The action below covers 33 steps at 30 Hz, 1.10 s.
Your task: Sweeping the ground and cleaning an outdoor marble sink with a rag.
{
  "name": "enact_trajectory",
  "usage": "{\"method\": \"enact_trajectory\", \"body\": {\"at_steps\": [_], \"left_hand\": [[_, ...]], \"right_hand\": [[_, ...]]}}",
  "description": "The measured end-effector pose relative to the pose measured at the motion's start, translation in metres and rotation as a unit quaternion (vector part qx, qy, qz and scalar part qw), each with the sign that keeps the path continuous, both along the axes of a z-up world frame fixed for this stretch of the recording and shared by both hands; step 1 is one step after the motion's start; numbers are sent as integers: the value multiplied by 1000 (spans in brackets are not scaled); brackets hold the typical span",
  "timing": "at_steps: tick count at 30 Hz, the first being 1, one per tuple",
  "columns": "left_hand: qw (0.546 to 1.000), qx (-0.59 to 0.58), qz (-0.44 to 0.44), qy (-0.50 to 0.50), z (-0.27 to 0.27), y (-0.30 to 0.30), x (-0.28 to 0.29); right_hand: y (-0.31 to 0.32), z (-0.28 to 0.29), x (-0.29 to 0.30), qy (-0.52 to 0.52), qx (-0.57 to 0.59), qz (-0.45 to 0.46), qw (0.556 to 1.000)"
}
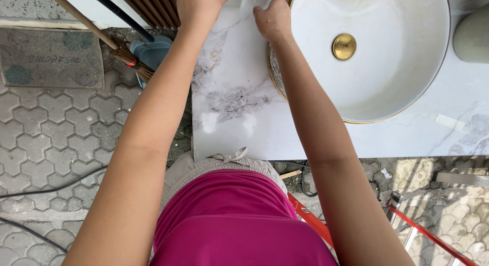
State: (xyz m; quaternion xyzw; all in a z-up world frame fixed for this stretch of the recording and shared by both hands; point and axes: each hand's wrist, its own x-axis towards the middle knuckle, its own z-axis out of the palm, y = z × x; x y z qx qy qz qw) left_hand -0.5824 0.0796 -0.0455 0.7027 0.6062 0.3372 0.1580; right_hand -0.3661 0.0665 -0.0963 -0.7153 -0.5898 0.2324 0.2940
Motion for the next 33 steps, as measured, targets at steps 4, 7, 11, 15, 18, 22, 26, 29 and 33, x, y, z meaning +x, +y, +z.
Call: {"method": "enact_trajectory", "body": {"at_steps": [4,7,11,15,18,22,26,29,33], "left_hand": [[993,95,-64,-13,-43,-56,-33],[986,-129,-72,-80,-39,-108,-32],[973,-136,-178,-55,-43,-165,-28],[933,-147,-324,-60,-39,-192,-34],[891,-163,-423,-27,-39,-196,-46],[844,-125,-521,3,-45,-217,-56],[804,-158,-574,17,-40,-260,-58],[772,-157,-615,2,-35,-285,-56],[750,-177,-637,2,-31,-301,-47]], "right_hand": [[-99,45,-35,36,-31,-37,998],[-157,26,-51,51,28,-31,998],[-234,33,-89,44,38,-119,991],[-298,28,-130,29,20,-287,957],[-345,11,-167,7,28,-408,912],[-404,2,-221,0,30,-534,845],[-453,-4,-264,-1,-2,-623,782],[-475,4,-280,6,-6,-662,749],[-504,-2,-288,9,16,-690,723]]}}
